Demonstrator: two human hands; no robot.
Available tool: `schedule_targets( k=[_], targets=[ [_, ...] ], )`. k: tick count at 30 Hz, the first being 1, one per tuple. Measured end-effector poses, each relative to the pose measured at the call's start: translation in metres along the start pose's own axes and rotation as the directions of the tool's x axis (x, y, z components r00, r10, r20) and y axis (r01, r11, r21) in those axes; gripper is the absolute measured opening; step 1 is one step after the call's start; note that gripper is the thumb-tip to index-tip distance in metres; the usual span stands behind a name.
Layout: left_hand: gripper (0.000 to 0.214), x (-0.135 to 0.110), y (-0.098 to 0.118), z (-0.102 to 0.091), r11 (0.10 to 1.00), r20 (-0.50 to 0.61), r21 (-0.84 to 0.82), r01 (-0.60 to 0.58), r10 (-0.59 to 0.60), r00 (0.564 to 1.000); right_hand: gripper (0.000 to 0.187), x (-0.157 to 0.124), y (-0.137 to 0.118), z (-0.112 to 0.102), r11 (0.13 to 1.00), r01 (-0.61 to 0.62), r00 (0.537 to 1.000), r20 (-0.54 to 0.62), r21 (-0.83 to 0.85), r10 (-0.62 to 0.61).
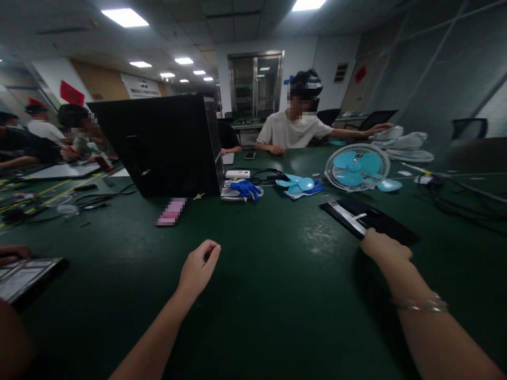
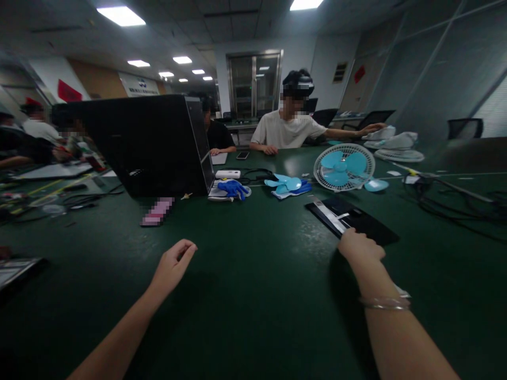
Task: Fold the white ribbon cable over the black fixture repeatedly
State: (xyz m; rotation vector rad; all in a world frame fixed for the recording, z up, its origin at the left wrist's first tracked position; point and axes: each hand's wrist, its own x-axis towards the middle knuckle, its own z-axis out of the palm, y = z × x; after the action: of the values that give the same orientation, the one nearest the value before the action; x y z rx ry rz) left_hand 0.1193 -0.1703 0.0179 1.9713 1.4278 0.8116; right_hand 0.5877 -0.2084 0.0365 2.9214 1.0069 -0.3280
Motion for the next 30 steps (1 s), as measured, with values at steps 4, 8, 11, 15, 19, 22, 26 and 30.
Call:
schedule_targets(
  k=[4, 8, 11, 15, 19, 22, 26, 30],
  targets=[
    [0.039, 0.000, 0.000, 0.000, 1.000, 0.003, -0.006, 0.007, -0.006, 1.000, 0.049, 0.000, 0.003, -0.003, 1.000, 0.023, 1.000, -0.014, -0.003, -0.023],
    [0.039, 0.000, 0.000, -0.001, 1.000, 0.009, 0.000, 0.014, -0.014, 1.000, 0.052, 0.001, 0.010, -0.003, 0.999, 0.050, 0.998, -0.047, 0.001, -0.050],
    [0.038, 0.000, 0.001, -0.001, 1.000, 0.011, 0.000, 0.016, -0.016, 1.000, 0.052, 0.002, 0.014, -0.001, 0.994, 0.109, 0.992, -0.068, 0.008, -0.108],
    [0.037, 0.000, 0.000, -0.002, 1.000, 0.006, -0.023, 0.021, -0.021, 1.000, 0.053, 0.002, 0.016, 0.000, 0.987, 0.158, 0.982, -0.103, 0.016, -0.155],
    [0.037, 0.000, 0.000, -0.001, 1.000, -0.009, -0.017, 0.021, -0.022, 1.000, 0.056, -0.003, 0.011, -0.004, 0.983, 0.183, 0.973, -0.145, 0.023, -0.178],
    [0.037, 0.001, 0.000, 0.000, 1.000, -0.014, 0.015, 0.023, -0.022, 1.000, 0.055, -0.015, 0.005, -0.011, 0.968, 0.249, 0.950, -0.199, 0.021, -0.240],
    [0.036, 0.002, 0.001, 0.000, 1.000, -0.031, 0.026, 0.008, -0.007, 0.999, 0.060, -0.036, -0.007, -0.019, 0.927, 0.374, 0.875, -0.335, 0.008, -0.350],
    [0.039, 0.003, 0.000, 0.001, 1.000, -0.057, -0.011, -0.009, 0.008, 0.998, 0.058, -0.055, -0.023, -0.017, 0.743, 0.667, 0.652, -0.526, 0.055, -0.546]
  ],
)
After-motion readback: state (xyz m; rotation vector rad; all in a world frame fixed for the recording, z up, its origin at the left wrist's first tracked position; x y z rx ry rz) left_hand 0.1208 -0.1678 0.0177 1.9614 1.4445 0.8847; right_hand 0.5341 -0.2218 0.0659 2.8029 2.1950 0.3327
